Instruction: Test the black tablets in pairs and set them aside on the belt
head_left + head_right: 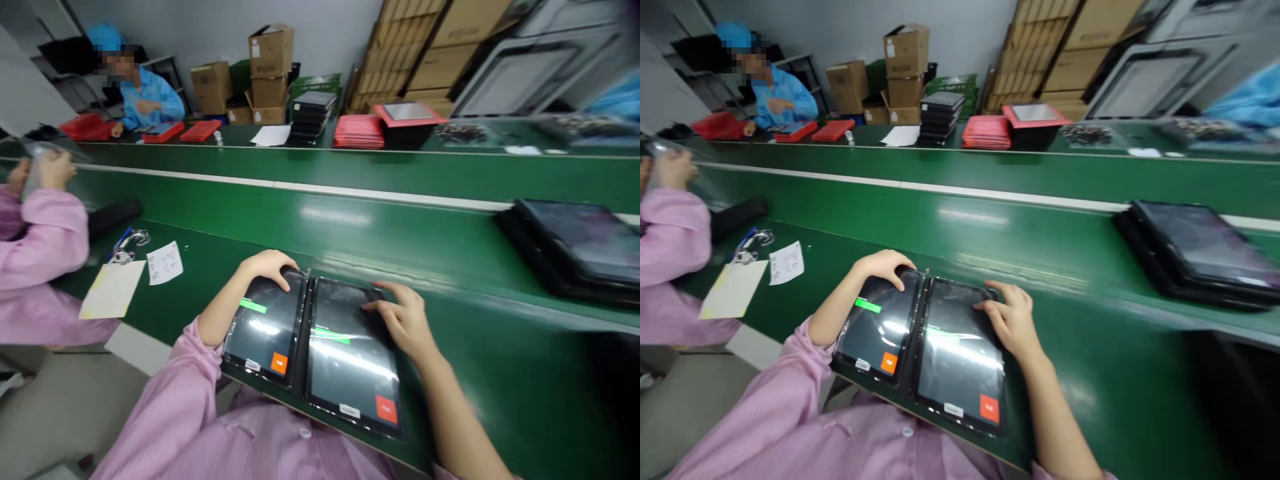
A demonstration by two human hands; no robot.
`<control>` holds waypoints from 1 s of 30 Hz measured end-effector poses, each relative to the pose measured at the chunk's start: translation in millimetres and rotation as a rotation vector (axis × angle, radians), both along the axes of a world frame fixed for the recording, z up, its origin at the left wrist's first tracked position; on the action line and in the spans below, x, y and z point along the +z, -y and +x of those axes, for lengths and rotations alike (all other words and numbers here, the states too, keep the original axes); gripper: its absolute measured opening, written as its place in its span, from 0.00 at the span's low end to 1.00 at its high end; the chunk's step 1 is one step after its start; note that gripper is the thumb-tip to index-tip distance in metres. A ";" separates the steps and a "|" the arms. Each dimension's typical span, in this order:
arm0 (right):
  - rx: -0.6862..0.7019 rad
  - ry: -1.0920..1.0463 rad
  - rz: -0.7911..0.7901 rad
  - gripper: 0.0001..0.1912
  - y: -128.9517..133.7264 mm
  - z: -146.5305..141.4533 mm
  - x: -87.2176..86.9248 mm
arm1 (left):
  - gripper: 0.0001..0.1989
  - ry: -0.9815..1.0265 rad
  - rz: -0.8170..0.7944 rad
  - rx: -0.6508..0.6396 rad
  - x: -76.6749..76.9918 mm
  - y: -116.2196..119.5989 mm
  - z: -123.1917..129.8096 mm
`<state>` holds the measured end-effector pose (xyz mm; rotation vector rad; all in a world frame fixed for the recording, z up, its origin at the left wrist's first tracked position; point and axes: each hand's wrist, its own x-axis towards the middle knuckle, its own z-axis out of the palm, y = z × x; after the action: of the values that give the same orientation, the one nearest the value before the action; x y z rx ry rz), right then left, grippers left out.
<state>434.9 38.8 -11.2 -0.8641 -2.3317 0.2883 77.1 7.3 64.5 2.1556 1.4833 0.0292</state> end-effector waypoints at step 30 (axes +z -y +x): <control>-0.121 -0.262 -0.158 0.25 4.1 5.0 4.9 | 0.25 0.204 -0.046 0.074 -0.9 3.0 6.8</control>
<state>439.9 34.7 -6.4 -0.9766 -2.0261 0.5077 83.9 4.3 63.6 1.9951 1.4309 0.2315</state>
